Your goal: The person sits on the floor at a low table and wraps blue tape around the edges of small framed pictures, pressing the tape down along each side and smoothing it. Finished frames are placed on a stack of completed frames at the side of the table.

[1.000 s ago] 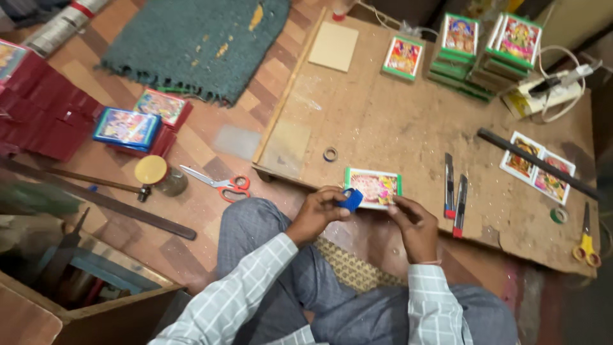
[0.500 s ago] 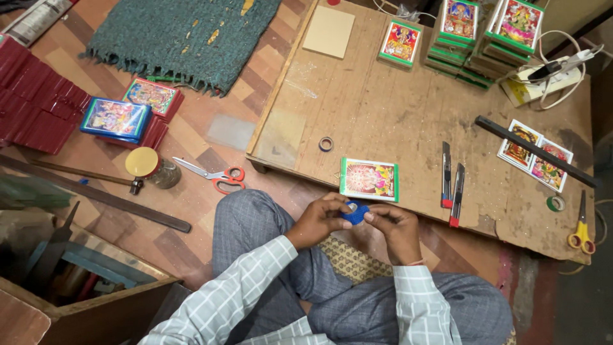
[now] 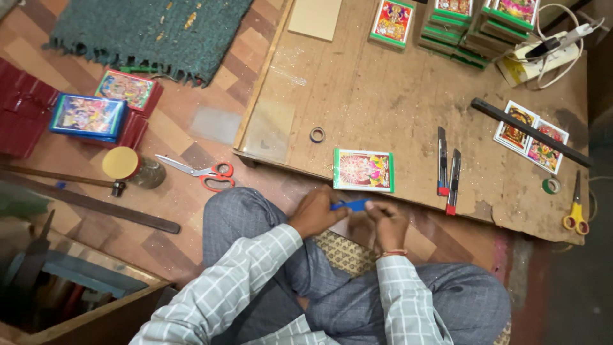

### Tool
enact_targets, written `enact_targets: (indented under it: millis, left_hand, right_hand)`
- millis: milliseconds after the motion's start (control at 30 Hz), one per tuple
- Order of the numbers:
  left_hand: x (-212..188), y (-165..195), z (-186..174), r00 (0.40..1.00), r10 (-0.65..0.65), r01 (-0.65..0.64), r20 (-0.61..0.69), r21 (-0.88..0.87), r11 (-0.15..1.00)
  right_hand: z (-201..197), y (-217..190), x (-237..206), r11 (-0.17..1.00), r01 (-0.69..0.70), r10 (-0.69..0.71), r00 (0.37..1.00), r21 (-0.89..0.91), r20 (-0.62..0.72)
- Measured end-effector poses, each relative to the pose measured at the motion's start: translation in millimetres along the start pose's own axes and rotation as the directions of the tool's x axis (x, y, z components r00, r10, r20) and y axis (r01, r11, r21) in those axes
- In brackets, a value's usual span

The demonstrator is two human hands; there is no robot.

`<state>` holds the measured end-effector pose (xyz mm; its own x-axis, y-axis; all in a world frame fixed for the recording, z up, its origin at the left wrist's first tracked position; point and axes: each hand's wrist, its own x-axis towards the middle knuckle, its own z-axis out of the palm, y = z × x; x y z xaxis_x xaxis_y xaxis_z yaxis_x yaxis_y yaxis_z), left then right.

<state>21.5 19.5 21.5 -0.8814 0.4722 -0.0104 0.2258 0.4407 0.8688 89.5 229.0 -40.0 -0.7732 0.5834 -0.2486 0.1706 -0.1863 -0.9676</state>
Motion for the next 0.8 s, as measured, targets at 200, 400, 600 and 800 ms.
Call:
enact_targets:
  millis: [200,400,600,800]
  left_hand:
    - [12.1,-11.8,-13.8,0.983,-0.136,0.149,-0.12,0.104,0.983]
    - [20.3,-12.1,-6.4,0.94,-0.271,0.297,-0.207,0.105,0.949]
    - [28.3,-19.1,-1.6,0.915,-0.324,0.253,-0.238,-0.286,0.924]
    - [33.0,-33.3,5.8,0.922,-0.358,0.29,-0.149,-0.348,0.892]
  right_hand:
    - [-20.2,20.6,32.5,0.985,0.151,-0.169,0.95,-0.088,-0.264]
    - [-16.7,32.2,43.1,0.97,0.184,-0.225,0.925,-0.156,-0.307]
    - [-15.9,18.7,44.5,0.984,0.144,-0.171,0.929,-0.105,-0.328]
    - [-12.0,7.1,40.8,0.997,0.046,-0.062,0.936,-0.057,-0.345]
